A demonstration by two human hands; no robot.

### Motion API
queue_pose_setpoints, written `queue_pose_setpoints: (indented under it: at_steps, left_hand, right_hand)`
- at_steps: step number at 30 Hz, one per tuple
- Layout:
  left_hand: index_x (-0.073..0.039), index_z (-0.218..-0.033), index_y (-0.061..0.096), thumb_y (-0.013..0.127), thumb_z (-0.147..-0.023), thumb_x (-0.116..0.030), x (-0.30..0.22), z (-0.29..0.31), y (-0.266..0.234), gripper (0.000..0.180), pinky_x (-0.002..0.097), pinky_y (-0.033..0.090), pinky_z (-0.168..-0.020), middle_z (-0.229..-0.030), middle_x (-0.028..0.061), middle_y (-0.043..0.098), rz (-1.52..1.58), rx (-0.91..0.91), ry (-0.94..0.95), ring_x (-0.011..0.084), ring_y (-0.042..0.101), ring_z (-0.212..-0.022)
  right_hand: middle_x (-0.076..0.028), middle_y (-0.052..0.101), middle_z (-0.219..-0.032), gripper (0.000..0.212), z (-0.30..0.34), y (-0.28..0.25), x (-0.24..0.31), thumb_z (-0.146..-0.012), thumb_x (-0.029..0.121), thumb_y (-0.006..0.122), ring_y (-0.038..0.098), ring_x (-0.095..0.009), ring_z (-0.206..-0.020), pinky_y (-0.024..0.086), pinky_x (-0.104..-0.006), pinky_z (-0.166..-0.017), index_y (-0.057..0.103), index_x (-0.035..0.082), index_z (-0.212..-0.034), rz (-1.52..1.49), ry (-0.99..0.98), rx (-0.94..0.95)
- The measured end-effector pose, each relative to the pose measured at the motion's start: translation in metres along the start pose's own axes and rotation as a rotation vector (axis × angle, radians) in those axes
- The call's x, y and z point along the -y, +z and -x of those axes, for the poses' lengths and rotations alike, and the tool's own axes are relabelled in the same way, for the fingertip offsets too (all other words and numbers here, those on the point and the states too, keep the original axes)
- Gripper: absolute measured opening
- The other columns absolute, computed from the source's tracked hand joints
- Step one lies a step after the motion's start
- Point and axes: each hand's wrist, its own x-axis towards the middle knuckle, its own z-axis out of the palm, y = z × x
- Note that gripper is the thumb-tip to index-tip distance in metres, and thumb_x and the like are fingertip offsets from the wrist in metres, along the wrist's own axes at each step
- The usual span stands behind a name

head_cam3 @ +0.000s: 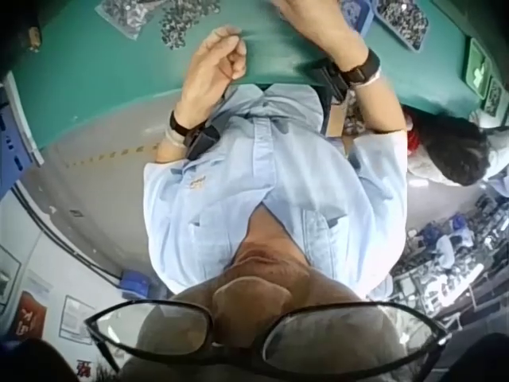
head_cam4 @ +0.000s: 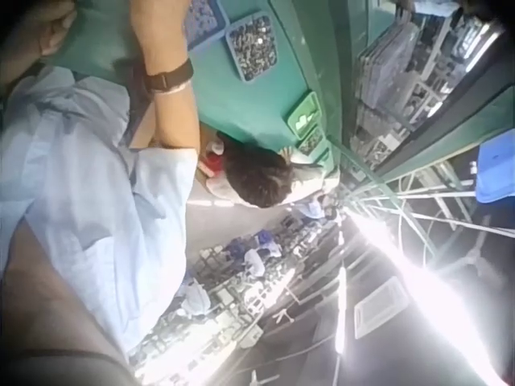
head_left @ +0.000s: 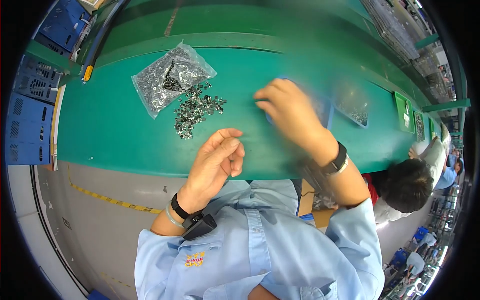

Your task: The person picks up a small component from the green surface and joins it with another piece by hand, then places the assembled unit into a blue tray.

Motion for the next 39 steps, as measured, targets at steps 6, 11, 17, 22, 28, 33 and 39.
queue_pose_setpoints:
  at_steps: [6, 11, 17, 22, 28, 33, 39]
  left_hand:
    - [-0.005, -0.108, 0.051, 0.052, -0.093, -0.013, -0.009, 0.005, -0.009, 0.018, 0.0239, 0.039, -0.048, -0.079, 0.0047, 0.057, 0.037, 0.007, 0.014, 0.0106, 0.050, -0.057]
    - [-0.004, -0.108, 0.051, 0.053, -0.093, -0.015, -0.018, 0.004, -0.011, 0.019, 0.0226, 0.039, -0.048, -0.079, 0.0045, 0.057, -0.035, -0.030, 0.068, 0.0101, 0.051, -0.057]
    - [-0.003, -0.107, 0.051, 0.055, -0.093, -0.017, -0.013, -0.006, 0.003, 0.021, 0.0216, 0.039, -0.048, -0.081, 0.0048, 0.058, -0.149, -0.047, 0.067, 0.0098, 0.051, -0.058]
    - [-0.002, -0.103, 0.055, 0.055, -0.093, -0.018, -0.004, -0.011, 0.008, 0.019, 0.0215, 0.038, -0.047, -0.076, 0.0047, 0.058, -0.067, 0.046, 0.026, 0.0097, 0.051, -0.056]
    - [-0.002, -0.101, 0.057, 0.055, -0.093, -0.018, 0.008, -0.012, 0.023, 0.018, 0.0216, 0.037, -0.046, -0.070, 0.0043, 0.058, -0.017, 0.119, 0.006, 0.0097, 0.050, -0.054]
    - [-0.002, -0.102, 0.057, 0.054, -0.093, -0.018, 0.014, -0.012, 0.035, 0.019, 0.0215, 0.037, -0.046, -0.074, 0.0051, 0.060, -0.131, 0.079, 0.009, 0.0096, 0.050, -0.054]
    - [-0.002, -0.102, 0.058, 0.054, -0.093, -0.018, 0.016, -0.011, 0.040, 0.019, 0.0210, 0.038, -0.045, -0.077, 0.0058, 0.061, -0.350, 0.016, 0.077, 0.0091, 0.050, -0.055]
  right_hand:
    - [-0.009, 0.056, -0.086, 0.015, -0.040, 0.046, 0.008, -0.076, 0.012, 0.065, 0.055, -0.029, -0.083, 0.045, -0.0387, -0.072, 0.062, 0.005, -0.089, 0.035, -0.121, 0.176]
    - [-0.007, 0.058, -0.086, 0.013, -0.033, 0.034, 0.010, -0.075, 0.012, 0.066, 0.056, -0.028, -0.083, 0.045, -0.0382, -0.071, 0.062, 0.006, -0.086, -0.015, -0.028, 0.201]
    - [-0.006, 0.060, -0.087, 0.015, -0.001, 0.004, 0.043, -0.073, 0.011, 0.068, 0.057, -0.027, -0.082, 0.045, -0.0379, -0.071, 0.063, 0.007, -0.086, -0.043, -0.055, 0.170]
    - [-0.006, 0.060, -0.090, 0.018, 0.021, 0.000, 0.045, -0.072, 0.010, 0.070, 0.057, -0.027, -0.083, 0.046, -0.0366, -0.072, 0.063, 0.007, -0.088, -0.151, -0.002, 0.046]
    - [-0.007, 0.060, -0.091, 0.024, 0.050, 0.004, 0.038, -0.070, 0.007, 0.072, 0.057, -0.027, -0.084, 0.046, -0.0357, -0.072, 0.061, 0.008, -0.091, -0.311, 0.019, -0.183]
    - [-0.007, 0.059, -0.090, 0.026, 0.062, -0.001, 0.033, -0.070, 0.006, 0.073, 0.057, -0.027, -0.084, 0.045, -0.0357, -0.071, 0.060, 0.008, -0.093, -0.305, 0.039, -0.261]
    - [-0.007, 0.059, -0.089, 0.025, 0.067, -0.012, 0.037, -0.072, 0.007, 0.072, 0.057, -0.026, -0.083, 0.046, -0.0346, -0.070, 0.059, 0.009, -0.092, -0.135, 0.022, -0.157]
